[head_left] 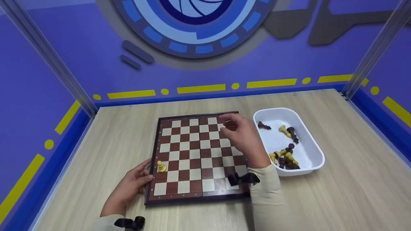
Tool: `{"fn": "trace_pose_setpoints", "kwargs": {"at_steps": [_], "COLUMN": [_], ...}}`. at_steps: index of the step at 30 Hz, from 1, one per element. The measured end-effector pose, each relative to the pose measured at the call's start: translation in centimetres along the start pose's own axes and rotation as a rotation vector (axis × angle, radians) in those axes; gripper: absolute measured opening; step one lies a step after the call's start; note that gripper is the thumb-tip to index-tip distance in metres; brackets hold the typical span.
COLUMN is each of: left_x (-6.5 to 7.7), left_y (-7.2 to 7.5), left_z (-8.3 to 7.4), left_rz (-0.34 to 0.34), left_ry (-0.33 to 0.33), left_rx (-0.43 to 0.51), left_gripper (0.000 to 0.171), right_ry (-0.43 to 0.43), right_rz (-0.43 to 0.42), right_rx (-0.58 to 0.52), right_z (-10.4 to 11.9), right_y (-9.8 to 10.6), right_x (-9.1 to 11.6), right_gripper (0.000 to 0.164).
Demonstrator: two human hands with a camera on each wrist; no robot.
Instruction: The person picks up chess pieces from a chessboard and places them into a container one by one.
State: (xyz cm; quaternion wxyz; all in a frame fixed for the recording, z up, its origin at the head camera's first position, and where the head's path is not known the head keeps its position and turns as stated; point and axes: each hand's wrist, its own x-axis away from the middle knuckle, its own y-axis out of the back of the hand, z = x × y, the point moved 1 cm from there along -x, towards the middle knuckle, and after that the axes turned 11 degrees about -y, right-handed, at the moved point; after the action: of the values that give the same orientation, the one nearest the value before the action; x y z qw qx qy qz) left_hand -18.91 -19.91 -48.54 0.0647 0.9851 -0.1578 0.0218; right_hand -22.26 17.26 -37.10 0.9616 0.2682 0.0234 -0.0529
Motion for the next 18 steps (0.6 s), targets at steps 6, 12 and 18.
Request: {"fn": "trace_pose_setpoints", "kwargs": {"at_steps": [6, 12, 18], "left_x": [0.0, 0.1, 0.0], "left_y": [0.1, 0.1, 0.1], "left_z": [-0.1, -0.1, 0.0], "left_rz": [0.015, 0.039, 0.038], "left_ry": [-0.013, -0.036, -0.033], "left_rx": [0.007, 0.004, 0.013], "left_gripper": [0.07, 0.072, 0.071], "right_ry": [0.064, 0.129, 0.126], "right_rz": [0.007, 0.03, 0.048], "right_rx": [-0.034, -0.056, -0.031], "right_z": [0.4, 0.6, 0.7], "right_y": [-0.6, -1.1, -1.5], "right_x": [0.1, 0.1, 0.1], "right_gripper": [0.032, 0.034, 0.034]}}
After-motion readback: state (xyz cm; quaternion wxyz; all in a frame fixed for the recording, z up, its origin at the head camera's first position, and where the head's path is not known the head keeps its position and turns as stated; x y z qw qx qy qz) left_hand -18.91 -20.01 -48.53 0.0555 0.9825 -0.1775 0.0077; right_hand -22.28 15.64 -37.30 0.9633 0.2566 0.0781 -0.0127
